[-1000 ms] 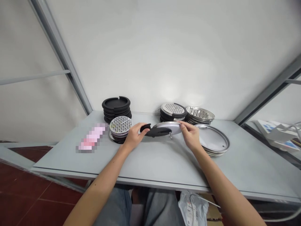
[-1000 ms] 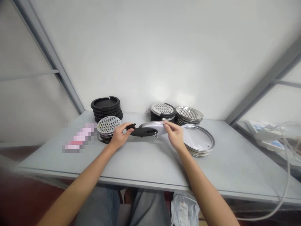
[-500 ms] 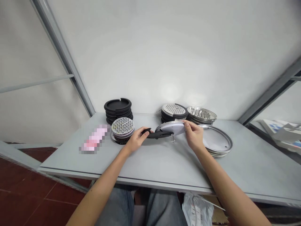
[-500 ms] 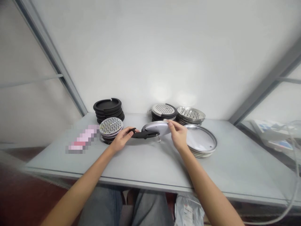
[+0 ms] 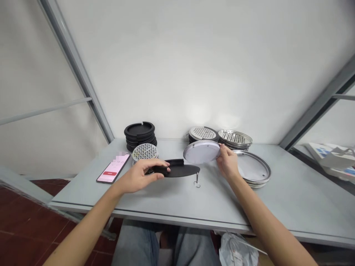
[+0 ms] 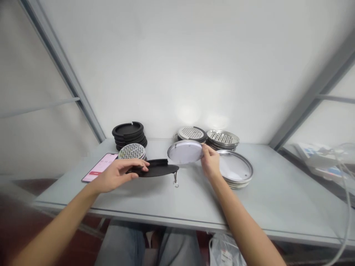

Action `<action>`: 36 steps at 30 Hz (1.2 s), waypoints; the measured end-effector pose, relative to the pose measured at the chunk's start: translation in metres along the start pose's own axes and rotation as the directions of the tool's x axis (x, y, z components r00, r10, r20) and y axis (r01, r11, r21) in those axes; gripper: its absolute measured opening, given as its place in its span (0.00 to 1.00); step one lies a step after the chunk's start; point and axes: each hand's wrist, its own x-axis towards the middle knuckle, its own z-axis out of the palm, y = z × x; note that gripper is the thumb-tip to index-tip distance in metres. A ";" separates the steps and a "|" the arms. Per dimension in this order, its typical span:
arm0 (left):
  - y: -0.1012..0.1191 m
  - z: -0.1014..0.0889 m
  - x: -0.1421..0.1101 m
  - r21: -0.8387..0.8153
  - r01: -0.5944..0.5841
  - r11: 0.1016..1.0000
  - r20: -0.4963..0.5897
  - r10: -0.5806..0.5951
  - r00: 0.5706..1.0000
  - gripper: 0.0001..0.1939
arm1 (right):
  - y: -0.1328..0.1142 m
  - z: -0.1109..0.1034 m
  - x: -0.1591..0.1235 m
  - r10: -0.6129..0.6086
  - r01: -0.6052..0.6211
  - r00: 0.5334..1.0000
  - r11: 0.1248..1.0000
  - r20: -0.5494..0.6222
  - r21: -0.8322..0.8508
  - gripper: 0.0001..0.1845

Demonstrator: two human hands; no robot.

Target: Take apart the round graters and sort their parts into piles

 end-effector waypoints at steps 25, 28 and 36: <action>-0.091 -0.187 0.026 0.720 0.277 0.637 -0.303 -0.071 0.950 0.27 | -0.002 0.023 -0.034 -0.275 0.429 0.718 0.898 0.639 -0.095 0.12; -0.099 -0.186 0.030 0.688 0.259 0.678 -0.279 -0.083 0.957 0.28 | 0.000 0.026 -0.040 -0.367 0.578 0.586 0.814 0.722 -0.056 0.12; -0.106 -0.197 0.050 0.705 0.273 0.654 -0.198 -0.189 0.962 0.24 | -0.006 0.034 -0.052 -0.293 0.687 0.450 0.718 0.844 -0.117 0.10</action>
